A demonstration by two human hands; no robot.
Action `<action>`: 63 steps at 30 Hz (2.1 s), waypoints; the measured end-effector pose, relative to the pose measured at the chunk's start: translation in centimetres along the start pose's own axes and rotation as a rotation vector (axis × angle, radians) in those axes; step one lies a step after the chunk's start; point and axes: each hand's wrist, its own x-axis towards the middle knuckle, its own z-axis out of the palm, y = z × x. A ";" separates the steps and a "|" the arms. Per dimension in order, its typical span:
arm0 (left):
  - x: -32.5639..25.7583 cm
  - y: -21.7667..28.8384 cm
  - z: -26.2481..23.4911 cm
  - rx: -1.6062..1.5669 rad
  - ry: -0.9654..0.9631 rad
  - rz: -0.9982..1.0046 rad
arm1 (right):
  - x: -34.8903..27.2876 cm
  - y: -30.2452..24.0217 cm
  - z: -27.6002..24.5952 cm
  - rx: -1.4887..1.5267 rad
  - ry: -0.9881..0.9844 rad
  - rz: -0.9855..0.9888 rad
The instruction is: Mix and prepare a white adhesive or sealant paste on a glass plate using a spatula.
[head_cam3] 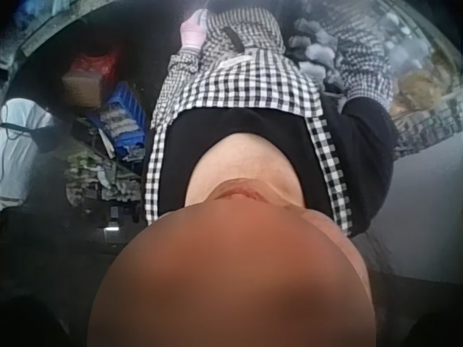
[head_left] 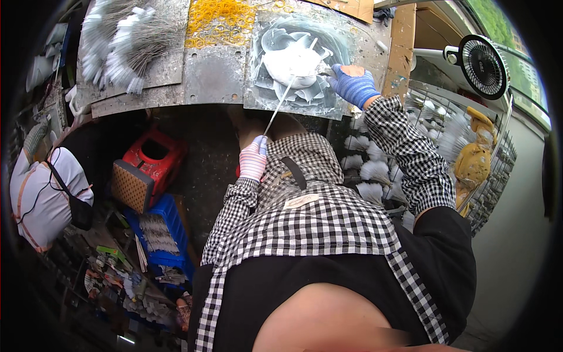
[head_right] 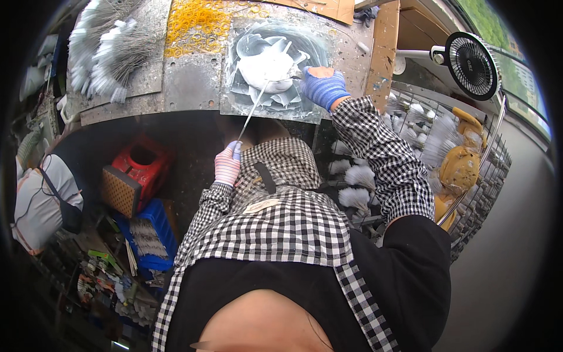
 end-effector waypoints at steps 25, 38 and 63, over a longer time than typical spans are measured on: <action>0.5 -1.0 0.8 0.209 0.050 0.271 | 0.5 4.4 4.6 1.935 -0.829 0.500; 2.9 -2.7 0.4 0.363 0.110 0.184 | -5.6 4.9 3.5 1.449 -0.440 0.326; -0.4 -3.8 0.8 0.133 0.245 0.163 | 3.3 10.5 3.1 -0.211 -0.077 -0.115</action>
